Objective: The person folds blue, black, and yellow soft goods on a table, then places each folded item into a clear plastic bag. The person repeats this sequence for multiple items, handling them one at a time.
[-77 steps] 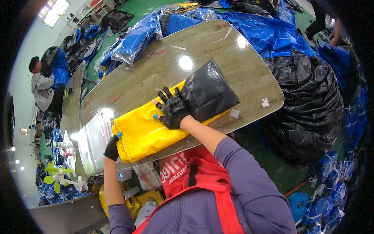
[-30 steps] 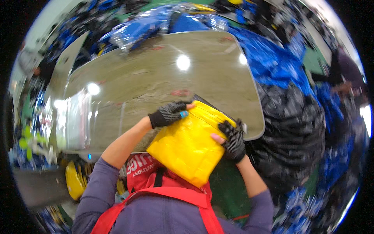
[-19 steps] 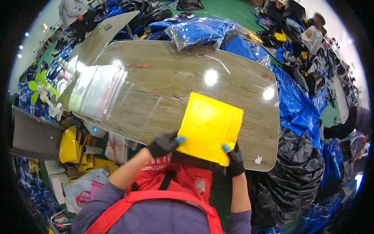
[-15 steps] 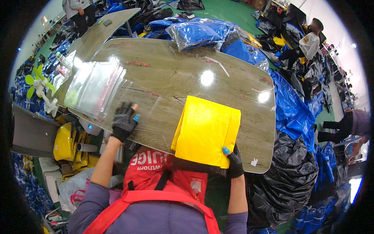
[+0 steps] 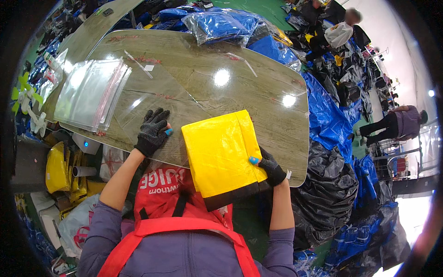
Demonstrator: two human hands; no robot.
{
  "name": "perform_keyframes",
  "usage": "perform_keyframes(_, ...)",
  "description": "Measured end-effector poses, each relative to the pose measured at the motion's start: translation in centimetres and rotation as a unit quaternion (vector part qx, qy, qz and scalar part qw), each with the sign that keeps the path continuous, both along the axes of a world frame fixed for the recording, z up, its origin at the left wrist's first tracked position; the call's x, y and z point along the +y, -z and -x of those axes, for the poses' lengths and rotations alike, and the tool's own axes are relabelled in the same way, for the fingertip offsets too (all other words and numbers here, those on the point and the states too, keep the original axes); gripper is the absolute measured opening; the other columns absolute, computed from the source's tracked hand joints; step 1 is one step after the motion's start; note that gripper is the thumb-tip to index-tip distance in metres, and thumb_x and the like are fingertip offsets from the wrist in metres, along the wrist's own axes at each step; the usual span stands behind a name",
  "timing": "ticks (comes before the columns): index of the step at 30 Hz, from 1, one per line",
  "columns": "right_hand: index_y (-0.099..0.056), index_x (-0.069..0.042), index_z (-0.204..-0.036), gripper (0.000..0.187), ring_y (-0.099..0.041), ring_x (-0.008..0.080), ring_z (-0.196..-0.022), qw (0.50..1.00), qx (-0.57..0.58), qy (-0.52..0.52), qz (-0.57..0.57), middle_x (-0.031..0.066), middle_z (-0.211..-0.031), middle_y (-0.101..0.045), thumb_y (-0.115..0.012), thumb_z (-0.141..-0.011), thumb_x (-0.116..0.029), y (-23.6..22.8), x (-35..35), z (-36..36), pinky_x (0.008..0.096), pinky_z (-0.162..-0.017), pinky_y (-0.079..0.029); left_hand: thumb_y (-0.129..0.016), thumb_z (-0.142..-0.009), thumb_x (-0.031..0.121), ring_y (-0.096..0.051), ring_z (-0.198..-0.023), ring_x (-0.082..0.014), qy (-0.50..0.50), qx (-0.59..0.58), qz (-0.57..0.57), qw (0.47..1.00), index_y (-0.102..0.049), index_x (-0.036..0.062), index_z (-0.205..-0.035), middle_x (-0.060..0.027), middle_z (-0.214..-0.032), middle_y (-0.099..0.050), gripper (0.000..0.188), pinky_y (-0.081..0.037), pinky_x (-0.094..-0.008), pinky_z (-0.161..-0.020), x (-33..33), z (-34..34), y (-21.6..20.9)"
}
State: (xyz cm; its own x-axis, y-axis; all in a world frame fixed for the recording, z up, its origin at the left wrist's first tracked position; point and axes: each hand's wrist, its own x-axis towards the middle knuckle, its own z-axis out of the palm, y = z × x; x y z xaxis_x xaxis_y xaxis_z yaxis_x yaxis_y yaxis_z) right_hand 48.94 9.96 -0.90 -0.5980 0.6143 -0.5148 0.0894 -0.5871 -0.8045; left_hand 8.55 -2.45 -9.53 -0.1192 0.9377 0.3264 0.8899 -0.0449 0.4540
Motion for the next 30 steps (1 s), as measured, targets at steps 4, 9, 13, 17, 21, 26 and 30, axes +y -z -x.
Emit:
perform_keyframes(4,-0.042,0.001,-0.140,0.068,-0.058,0.0254,-0.116,1.000,0.004,0.001,0.006,0.0143,-0.132,-0.056,-0.073,-0.081,-0.011,-0.6,0.1,-0.1,0.0346,-0.099,-0.047,-0.070,-0.077,0.026,-0.043,-0.132,-0.0309,-0.005,-0.007,-0.040,0.999,-0.066,0.0127,-0.087,-0.0105,-0.132,-0.056,0.017,-0.022,-0.0499,-0.113,-0.2,-0.4,0.9)
perform_keyframes(9,-0.043,0.000,-0.140,0.066,-0.061,0.0250,-0.111,1.000,-0.009,-0.004,-0.010,0.0130,-0.129,-0.058,-0.072,-0.081,-0.011,-0.8,-0.7,1.2,0.0352,-0.095,-0.050,-0.067,-0.081,0.022,-0.050,-0.124,-0.0301,-0.030,-0.072,-0.024,0.997,-0.064,0.0086,-0.091,-0.0109,-0.119,-0.064,0.018,-0.027,-0.0465,-0.111,0.6,-0.3,0.5)
perform_keyframes(13,-0.044,-0.002,-0.138,0.064,-0.062,0.0221,-0.106,0.999,0.027,-0.005,-0.024,0.0111,-0.123,-0.060,-0.072,-0.082,-0.013,1.4,-4.5,4.6,0.0348,-0.091,-0.052,-0.065,-0.083,0.021,-0.055,-0.114,-0.0327,-0.001,-0.342,0.027,0.939,-0.063,0.0059,-0.092,-0.0138,-0.115,-0.065,0.018,-0.038,-0.0428,-0.102,0.1,-0.4,-2.0)
perform_keyframes(17,-0.049,-0.001,-0.131,0.053,-0.062,0.0258,-0.105,0.976,0.003,-0.196,-0.091,0.0106,-0.119,-0.062,-0.066,-0.090,-0.029,5.5,-6.8,9.0,0.0339,-0.093,-0.048,-0.063,-0.086,0.013,-0.061,-0.093,-0.0301,0.026,-0.117,-0.021,0.993,-0.060,0.0007,-0.099,-0.0145,-0.098,-0.065,0.018,-0.047,-0.0394,-0.084,-2.7,-1.6,-5.0)
perform_keyframes(21,-0.057,-0.002,-0.108,0.046,-0.065,0.0191,-0.089,0.991,-0.074,0.081,-0.076,0.0109,-0.105,-0.066,-0.053,-0.095,-0.046,7.5,-2.4,12.1,0.0289,-0.078,-0.052,-0.060,-0.085,0.007,-0.060,-0.099,-0.0328,0.020,-0.202,0.007,0.979,-0.060,0.0014,-0.105,-0.0155,-0.102,-0.064,0.021,-0.045,-0.0411,-0.093,-5.3,-3.1,-6.4)
perform_keyframes(26,-0.066,0.001,-0.105,0.035,-0.063,0.0134,-0.080,0.967,-0.033,-0.221,-0.124,0.0084,-0.096,-0.068,-0.061,-0.091,-0.032,7.3,1.5,15.3,0.0262,-0.070,-0.050,-0.062,-0.082,0.006,-0.055,-0.116,-0.0394,0.031,-0.160,-0.042,0.986,-0.058,0.0020,-0.093,-0.0203,-0.122,-0.061,0.013,-0.038,-0.0452,-0.104,-6.0,-3.6,-6.1)
perform_keyframes(30,-0.068,-0.006,-0.091,0.017,-0.059,0.0103,-0.070,0.991,0.011,-0.119,-0.056,0.0010,-0.080,-0.065,-0.067,-0.086,-0.022,5.8,1.3,15.0,0.0241,-0.063,-0.046,-0.063,-0.081,0.006,-0.052,-0.121,-0.0399,0.016,-0.115,-0.035,0.993,-0.059,0.0019,-0.105,-0.0217,-0.125,-0.059,0.024,-0.035,-0.0465,-0.108,-6.0,-3.5,-5.7)
